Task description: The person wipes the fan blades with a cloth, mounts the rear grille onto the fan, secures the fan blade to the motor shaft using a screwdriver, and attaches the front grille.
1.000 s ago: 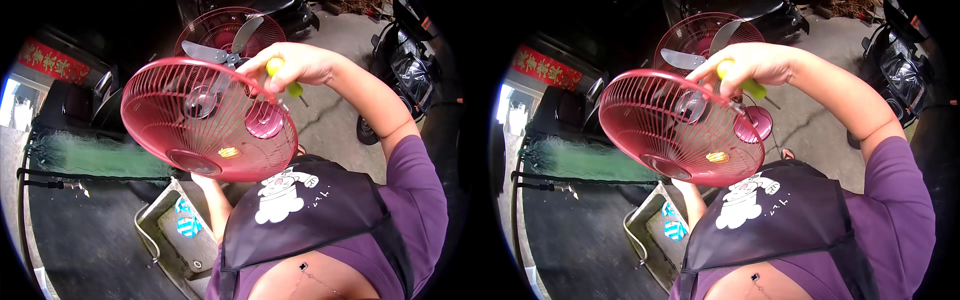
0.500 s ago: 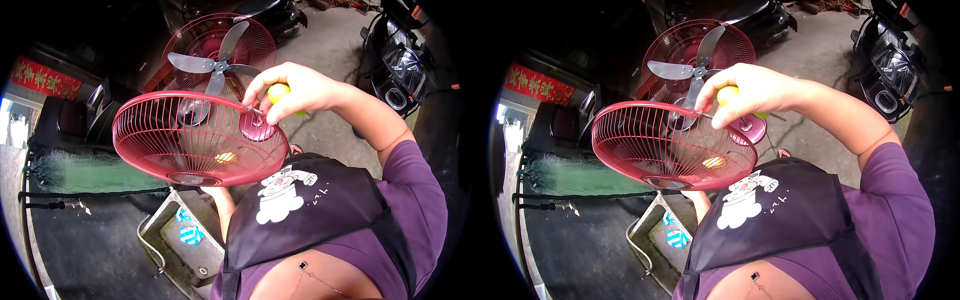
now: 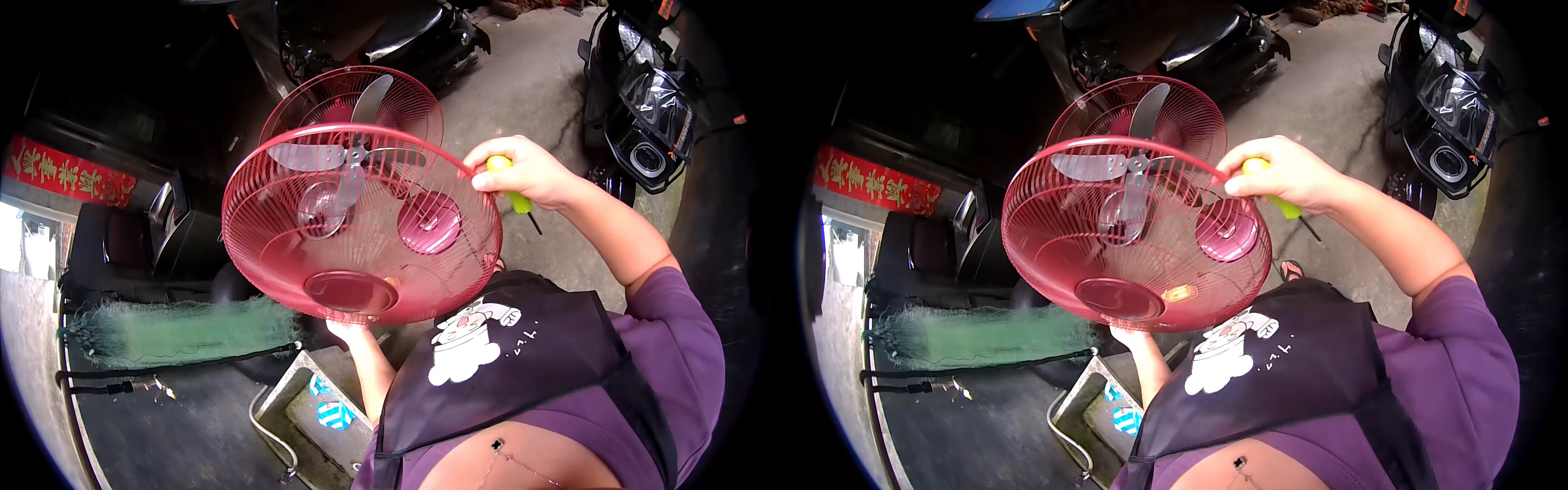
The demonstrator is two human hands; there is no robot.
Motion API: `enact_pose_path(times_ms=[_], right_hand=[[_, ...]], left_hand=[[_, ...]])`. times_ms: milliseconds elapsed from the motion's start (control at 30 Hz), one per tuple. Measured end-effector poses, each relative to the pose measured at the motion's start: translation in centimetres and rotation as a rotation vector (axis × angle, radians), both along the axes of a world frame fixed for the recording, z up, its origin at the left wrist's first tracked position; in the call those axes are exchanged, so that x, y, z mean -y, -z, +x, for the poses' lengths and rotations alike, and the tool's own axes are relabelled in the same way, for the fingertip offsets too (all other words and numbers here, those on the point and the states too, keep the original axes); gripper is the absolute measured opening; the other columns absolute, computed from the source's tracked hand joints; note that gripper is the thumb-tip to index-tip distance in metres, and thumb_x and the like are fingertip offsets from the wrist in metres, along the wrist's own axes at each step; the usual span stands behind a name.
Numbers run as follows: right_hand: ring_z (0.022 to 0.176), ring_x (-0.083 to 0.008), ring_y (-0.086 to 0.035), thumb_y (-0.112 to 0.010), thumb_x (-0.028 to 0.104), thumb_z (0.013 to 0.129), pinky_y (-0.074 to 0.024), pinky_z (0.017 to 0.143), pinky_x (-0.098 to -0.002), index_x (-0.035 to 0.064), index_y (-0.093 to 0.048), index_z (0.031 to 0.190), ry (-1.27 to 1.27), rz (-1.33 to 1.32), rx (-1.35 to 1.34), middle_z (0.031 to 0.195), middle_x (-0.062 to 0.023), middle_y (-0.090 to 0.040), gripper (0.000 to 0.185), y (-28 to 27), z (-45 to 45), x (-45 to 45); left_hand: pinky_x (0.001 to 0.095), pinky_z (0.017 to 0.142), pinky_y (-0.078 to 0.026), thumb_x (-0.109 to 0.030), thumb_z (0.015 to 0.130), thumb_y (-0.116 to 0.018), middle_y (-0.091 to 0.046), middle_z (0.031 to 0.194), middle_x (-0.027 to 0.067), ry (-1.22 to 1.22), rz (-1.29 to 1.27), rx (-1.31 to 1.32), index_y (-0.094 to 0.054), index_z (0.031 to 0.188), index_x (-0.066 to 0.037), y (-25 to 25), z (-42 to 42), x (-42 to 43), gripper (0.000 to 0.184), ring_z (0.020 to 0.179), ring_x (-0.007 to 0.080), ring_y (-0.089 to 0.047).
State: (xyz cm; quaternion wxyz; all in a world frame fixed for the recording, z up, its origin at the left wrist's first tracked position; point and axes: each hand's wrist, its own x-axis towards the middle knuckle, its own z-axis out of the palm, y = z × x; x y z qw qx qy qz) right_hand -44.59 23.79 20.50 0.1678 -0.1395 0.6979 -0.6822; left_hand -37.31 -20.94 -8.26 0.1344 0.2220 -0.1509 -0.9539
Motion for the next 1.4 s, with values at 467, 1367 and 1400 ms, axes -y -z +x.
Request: enact_pose_path(times_ms=[467,1367,1400], right_hand=[[0.09,-0.0116,-0.062,-0.08,0.008,0.074,-0.0496,0.086,-0.0289,-0.0006,-0.064,0.115,-0.008,0.033,0.004,0.095,-0.0042,-0.068,0.045,5.1,-2.0,-4.3],[0.073,-0.0065,-0.058,-0.072,0.018,0.082,-0.0443,0.058,-0.0194,0.007,-0.059,0.131,0.153,0.147,0.009,0.101,-0.0026,-0.067,0.052,6.6,-3.5,-10.6],[0.074,-0.0067,-0.059,-0.072,0.019,0.083,-0.0448,0.058,-0.0195,0.0071,-0.06,0.13,0.149,0.123,0.045,0.101,-0.0029,-0.067,0.05,8.1,-3.7,-10.6]], left_hand=[[0.0555,0.102,-0.045,-0.035,0.101,-0.036,-0.053,0.138,0.0195,0.061,-0.214,0.043,-0.054,0.13,-0.002,-2.8,-3.7,-3.5,0.048,0.125,0.0378,-0.052],[0.0249,0.041,-0.024,-0.04,0.103,-0.045,-0.035,0.054,-0.0031,0.216,-0.788,-0.264,-0.046,0.072,-0.014,-27.1,-7.5,2.7,0.041,0.044,0.0092,-0.028],[0.0256,0.04,-0.023,-0.04,0.104,-0.043,-0.035,0.053,-0.0029,0.19,-0.754,-0.27,-0.045,0.071,-0.013,-26.3,-7.0,2.8,0.042,0.042,0.0093,-0.027]])
